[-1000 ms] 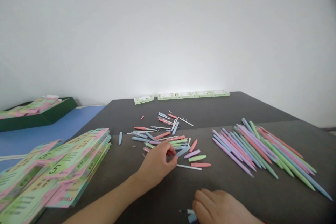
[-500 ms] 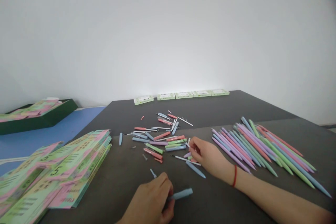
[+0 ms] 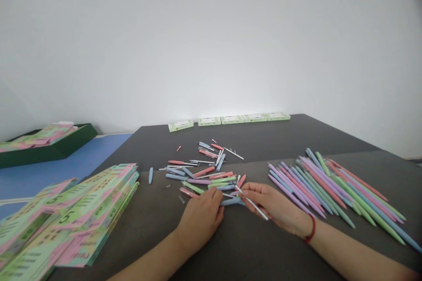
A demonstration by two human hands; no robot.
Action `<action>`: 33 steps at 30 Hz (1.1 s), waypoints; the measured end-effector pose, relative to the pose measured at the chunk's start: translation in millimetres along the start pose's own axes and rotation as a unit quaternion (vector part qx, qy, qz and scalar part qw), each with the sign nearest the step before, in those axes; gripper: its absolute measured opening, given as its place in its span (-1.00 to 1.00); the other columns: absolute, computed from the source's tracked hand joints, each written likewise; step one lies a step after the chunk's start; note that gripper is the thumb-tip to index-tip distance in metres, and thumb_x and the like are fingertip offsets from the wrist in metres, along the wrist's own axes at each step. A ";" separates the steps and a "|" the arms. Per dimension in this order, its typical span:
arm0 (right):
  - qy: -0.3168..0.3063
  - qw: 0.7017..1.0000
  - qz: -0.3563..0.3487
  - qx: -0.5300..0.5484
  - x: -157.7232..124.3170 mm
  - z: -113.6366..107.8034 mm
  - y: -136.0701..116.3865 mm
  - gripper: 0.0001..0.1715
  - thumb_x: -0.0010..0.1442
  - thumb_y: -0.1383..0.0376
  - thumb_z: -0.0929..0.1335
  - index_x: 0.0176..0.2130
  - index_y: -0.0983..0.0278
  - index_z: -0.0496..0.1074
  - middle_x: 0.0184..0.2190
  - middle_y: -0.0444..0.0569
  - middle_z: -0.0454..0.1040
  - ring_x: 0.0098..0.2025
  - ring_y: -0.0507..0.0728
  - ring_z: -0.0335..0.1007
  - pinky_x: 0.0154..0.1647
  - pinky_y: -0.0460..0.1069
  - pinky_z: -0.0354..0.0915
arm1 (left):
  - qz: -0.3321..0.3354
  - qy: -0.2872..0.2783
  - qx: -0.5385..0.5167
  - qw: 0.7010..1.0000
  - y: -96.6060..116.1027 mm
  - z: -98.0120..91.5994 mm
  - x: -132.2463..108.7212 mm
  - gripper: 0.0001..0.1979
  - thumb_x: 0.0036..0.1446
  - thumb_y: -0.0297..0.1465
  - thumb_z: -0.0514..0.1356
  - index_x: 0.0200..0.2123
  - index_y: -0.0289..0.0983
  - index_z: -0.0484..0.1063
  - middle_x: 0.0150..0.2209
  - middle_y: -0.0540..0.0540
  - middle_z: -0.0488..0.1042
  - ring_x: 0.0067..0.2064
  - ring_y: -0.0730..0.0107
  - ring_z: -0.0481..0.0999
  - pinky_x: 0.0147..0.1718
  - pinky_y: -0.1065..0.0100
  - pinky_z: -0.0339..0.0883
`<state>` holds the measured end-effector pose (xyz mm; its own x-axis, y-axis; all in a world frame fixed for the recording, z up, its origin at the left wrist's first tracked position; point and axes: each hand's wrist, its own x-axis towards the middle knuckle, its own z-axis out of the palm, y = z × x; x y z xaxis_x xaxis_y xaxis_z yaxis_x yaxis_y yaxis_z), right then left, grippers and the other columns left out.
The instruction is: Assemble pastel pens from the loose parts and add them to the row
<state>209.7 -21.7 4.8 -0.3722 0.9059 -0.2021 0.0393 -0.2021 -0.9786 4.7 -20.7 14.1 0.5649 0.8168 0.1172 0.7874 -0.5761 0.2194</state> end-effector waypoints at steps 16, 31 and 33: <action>0.031 0.937 -0.131 -0.322 -8.0 7.5 -8.5 -0.74 0.27 0.23 0.24 -0.37 0.27 0.42 -0.47 -0.14 0.41 -0.43 0.02 0.29 -0.44 -0.12 0.17 | -0.128 0.069 -0.643 0.752 13.8 10.7 -3.8 -0.75 0.13 -0.24 0.17 -0.35 -0.33 0.45 -0.57 0.08 0.27 -0.64 0.62 0.10 -0.64 0.50 -0.06; 0.069 0.757 -0.045 -0.648 127.9 -13.9 -47.4 -0.70 0.26 0.22 0.31 -0.04 0.32 0.37 -0.06 0.04 0.41 -0.12 0.15 0.40 -0.12 0.13 0.36 | 0.034 -0.156 -0.627 0.763 25.1 16.9 -15.5 -0.56 0.14 -0.01 0.06 -0.33 -0.33 0.33 -0.61 0.09 0.15 -0.60 0.58 0.06 -0.62 0.50 -0.07; 0.072 0.759 -0.028 -0.646 133.7 -7.8 -47.2 -0.67 0.26 0.23 0.31 -0.01 0.33 0.36 -0.03 0.06 0.39 -0.09 0.16 0.39 -0.11 0.13 0.36 | 0.018 -0.158 -0.627 0.763 25.5 19.5 -13.9 -0.57 0.14 -0.02 0.05 -0.34 -0.32 0.33 -0.61 0.07 0.21 -0.62 0.58 0.09 -0.63 0.50 -0.06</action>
<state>165.3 111.9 23.7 -0.3043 0.9500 -0.0696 0.9391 0.2870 -0.1890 21.8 -47.4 -0.8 0.7679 0.6386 -0.0497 0.0264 0.0460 0.9986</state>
